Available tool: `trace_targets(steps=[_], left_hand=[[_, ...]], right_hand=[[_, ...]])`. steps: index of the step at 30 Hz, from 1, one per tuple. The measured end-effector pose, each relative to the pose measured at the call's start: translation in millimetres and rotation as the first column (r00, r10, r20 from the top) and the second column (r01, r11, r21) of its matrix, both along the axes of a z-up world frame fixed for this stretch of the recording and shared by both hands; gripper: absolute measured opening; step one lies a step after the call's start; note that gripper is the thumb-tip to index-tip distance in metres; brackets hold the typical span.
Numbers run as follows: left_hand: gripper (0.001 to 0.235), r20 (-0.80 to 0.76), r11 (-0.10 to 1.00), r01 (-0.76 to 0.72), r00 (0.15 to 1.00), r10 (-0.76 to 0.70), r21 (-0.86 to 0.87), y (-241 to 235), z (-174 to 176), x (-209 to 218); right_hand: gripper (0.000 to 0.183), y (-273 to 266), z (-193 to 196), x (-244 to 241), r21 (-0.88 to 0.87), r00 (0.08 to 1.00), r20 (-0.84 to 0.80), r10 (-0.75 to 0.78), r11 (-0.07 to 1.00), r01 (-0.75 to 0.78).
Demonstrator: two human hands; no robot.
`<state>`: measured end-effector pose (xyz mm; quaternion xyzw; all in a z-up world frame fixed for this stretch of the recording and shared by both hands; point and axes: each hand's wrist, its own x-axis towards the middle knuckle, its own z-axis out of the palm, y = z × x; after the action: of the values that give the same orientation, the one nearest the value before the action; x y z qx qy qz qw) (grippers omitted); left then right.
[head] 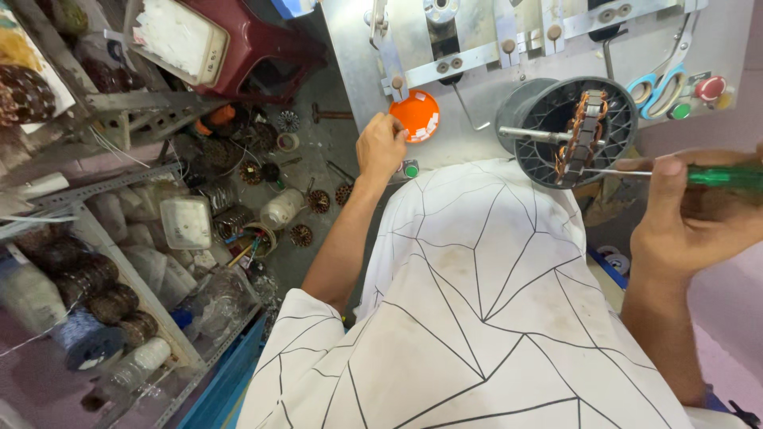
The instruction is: The person repairs fan stators by using a hammer and a metal pipe to secure components, trimming wire with scissors, and using a screwdriver to arrange the internal copper wiring.
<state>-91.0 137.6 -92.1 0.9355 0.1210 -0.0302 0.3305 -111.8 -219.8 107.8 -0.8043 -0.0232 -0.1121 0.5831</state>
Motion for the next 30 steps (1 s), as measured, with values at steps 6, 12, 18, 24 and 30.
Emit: trace_targets(steps=[6,12,18,24,30], left_hand=[[0.018,0.127,0.984,0.176,0.976,-0.177,0.020,-17,40,11],[0.017,-0.092,0.249,-0.002,0.932,-0.350,-0.968,-59,138,20],[0.022,-0.004,-0.024,-0.018,0.878,-0.479,-1.000,-85,184,24],[0.019,0.242,0.220,0.321,0.915,-0.323,-0.921,-101,194,15],[0.018,0.494,0.541,0.549,0.830,-0.260,-0.637,-109,211,18]], right_hand=[[0.040,27,28,9,0.131,1.000,0.029,0.007,0.991,-0.011],[0.029,50,65,33,-0.433,0.928,0.066,0.367,0.848,-0.305],[0.022,55,54,41,-0.456,0.852,0.156,0.500,0.802,-0.386],[0.020,55,50,30,-0.412,0.949,0.100,0.298,0.881,-0.233],[0.022,55,53,25,-0.278,0.964,0.030,0.263,0.929,-0.244]])
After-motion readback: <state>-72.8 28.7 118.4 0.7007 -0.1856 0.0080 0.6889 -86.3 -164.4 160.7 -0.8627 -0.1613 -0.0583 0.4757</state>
